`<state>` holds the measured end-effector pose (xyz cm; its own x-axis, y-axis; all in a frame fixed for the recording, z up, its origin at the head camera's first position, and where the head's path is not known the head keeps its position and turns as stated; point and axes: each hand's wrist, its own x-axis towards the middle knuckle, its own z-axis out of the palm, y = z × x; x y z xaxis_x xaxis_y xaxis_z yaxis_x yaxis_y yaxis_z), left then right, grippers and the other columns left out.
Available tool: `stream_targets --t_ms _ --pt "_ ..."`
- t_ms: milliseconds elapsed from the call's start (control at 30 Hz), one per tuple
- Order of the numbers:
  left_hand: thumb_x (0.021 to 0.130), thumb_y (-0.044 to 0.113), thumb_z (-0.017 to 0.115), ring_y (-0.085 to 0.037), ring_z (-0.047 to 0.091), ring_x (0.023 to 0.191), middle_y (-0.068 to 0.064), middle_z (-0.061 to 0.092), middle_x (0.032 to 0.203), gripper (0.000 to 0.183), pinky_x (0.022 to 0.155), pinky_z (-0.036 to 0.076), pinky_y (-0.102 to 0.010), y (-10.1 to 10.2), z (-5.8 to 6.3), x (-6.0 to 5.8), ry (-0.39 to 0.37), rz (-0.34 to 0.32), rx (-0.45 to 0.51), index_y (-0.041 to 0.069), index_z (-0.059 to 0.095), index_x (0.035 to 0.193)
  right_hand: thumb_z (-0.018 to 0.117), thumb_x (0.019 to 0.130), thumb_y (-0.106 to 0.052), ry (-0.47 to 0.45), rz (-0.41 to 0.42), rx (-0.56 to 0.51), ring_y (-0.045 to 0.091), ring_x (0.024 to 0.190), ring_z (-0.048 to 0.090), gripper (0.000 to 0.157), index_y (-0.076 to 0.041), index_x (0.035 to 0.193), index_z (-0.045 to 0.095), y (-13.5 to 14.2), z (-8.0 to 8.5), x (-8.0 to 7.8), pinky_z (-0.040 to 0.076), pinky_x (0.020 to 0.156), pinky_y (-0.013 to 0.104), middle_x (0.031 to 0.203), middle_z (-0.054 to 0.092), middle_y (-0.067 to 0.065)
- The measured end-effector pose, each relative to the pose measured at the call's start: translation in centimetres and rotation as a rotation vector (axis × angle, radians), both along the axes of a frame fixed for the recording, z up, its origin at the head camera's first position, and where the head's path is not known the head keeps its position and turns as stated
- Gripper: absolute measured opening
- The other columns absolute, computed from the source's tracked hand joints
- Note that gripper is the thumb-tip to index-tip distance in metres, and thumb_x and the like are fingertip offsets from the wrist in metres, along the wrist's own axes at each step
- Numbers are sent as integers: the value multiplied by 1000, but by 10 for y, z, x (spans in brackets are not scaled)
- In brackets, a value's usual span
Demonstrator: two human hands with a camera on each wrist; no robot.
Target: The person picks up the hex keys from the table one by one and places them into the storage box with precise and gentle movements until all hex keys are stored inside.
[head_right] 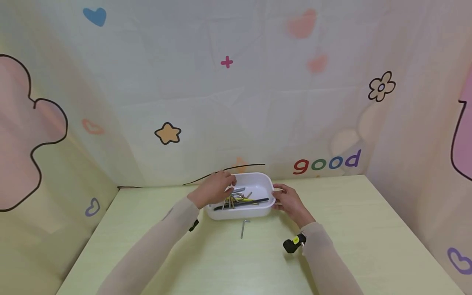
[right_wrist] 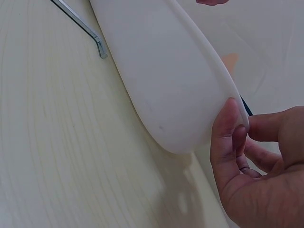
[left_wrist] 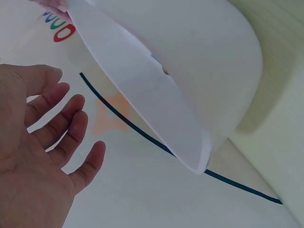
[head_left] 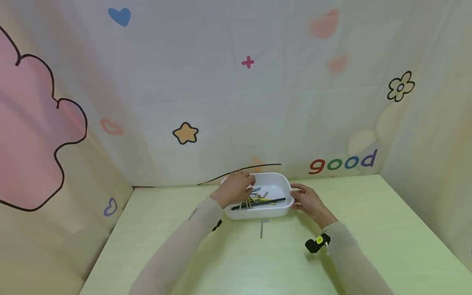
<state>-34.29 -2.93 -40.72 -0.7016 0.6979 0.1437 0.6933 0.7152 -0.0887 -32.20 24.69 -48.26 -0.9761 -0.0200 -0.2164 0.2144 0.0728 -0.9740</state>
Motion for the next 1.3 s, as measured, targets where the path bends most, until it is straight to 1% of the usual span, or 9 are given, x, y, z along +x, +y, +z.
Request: stream_targets --t_ms 67,200,367,467,633,833,933,1133,1300 --pt "100 26 55 -18 59 101 0 63 108 19 89 53 -36 -1 1 7 32 -16 16 17 62 115 51 102 -12 3 5 -6 16 82 60 46 -3 146 40 0 0 0 56 67 23 116 60 16" --pt "99 25 57 -19 58 100 1 64 108 19 88 52 -37 -4 1 19 51 -44 56 17 62 115 51 102 -13 2 6 -5 16 84 60 46 -4 146 40 0 0 0 56 68 23 119 59 17" --pt "97 25 60 -17 58 100 4 63 107 16 92 49 -37 -7 -2 32 99 -87 95 18 62 111 51 102 -14 -10 -2 11 17 84 60 46 -5 146 41 -1 0 1 56 69 23 122 57 19" --pt "95 25 62 -16 57 98 5 63 106 15 89 49 -36 -10 -4 41 131 -108 119 20 62 109 51 102 -14 -11 -2 17 17 84 60 46 -5 146 40 -2 1 1 56 68 23 123 57 20" --pt "96 28 61 -15 56 98 6 63 106 18 85 48 -34 -14 -8 56 124 -116 144 20 62 112 51 102 -14 -10 -5 17 16 84 60 46 -5 146 41 -2 1 1 55 68 23 122 57 19" --pt "95 30 62 -16 56 102 5 63 109 20 86 48 -33 -19 -14 71 146 -95 131 19 61 112 51 102 -14 -20 -5 5 16 83 60 46 -6 146 41 -1 -1 0 56 68 23 120 58 16" --pt "94 31 64 -15 55 103 6 62 108 20 86 48 -33 -19 -20 79 169 -100 127 19 62 111 51 102 -14 -18 -2 0 16 83 60 47 -6 146 40 -1 -1 0 56 68 23 119 59 16" --pt "92 34 65 -15 55 101 7 61 103 22 84 47 -31 -17 -31 95 223 -158 61 22 61 109 51 102 -14 -10 3 2 15 82 60 47 -5 147 39 0 0 0 56 68 23 121 58 18" --pt "91 36 66 -13 56 98 8 60 101 23 80 47 -27 -14 -43 101 217 -180 33 22 60 109 51 102 -15 -13 3 8 15 83 59 48 -5 147 39 -1 2 2 56 69 24 121 57 18"
